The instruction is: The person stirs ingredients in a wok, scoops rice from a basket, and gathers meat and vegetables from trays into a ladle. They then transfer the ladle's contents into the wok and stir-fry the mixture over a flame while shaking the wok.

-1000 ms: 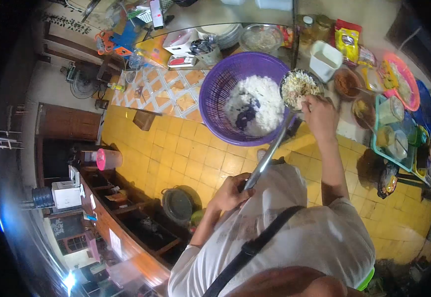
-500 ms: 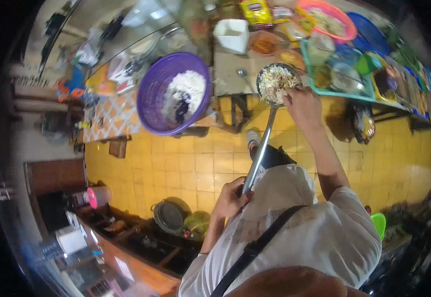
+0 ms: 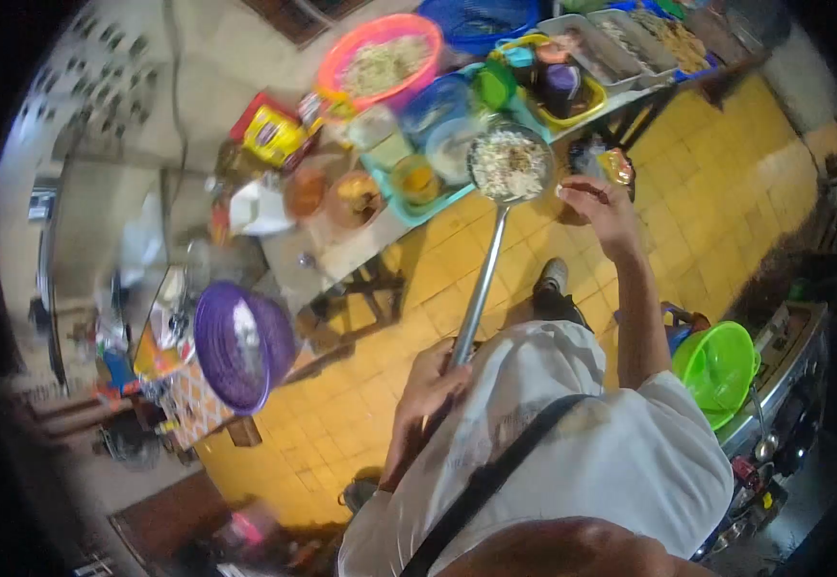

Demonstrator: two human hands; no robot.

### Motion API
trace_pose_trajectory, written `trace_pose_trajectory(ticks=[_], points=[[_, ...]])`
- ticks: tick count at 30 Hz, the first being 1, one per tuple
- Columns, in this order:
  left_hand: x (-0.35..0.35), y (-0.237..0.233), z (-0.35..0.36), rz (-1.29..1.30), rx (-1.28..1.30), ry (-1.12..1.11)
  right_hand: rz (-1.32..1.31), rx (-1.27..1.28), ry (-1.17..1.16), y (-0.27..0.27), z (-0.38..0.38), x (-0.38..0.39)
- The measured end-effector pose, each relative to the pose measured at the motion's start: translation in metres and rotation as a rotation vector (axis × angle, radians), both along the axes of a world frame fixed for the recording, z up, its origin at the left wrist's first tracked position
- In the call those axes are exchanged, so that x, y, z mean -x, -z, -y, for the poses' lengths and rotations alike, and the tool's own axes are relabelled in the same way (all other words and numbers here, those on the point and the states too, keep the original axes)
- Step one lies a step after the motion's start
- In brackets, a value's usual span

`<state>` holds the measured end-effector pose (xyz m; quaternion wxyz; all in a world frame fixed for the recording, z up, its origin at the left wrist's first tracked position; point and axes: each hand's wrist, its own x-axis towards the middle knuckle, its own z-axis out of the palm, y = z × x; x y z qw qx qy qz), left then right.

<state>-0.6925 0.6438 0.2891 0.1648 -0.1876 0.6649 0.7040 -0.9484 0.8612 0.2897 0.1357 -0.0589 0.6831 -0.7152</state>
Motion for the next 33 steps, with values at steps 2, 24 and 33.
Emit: trace_pose_trajectory(ticks=[2,24,33], points=[[0.048,-0.013,-0.018,0.089,-0.118,-0.059,0.134,-0.119,-0.001,-0.010,-0.041,0.027],[0.389,0.001,-0.087,-0.059,-0.090,-0.095,-0.024,-0.534,-0.047,0.066,-0.183,0.304],[0.496,0.001,-0.125,-0.037,-0.111,-0.105,-0.116,-0.456,0.119,0.081,-0.227,0.425]])
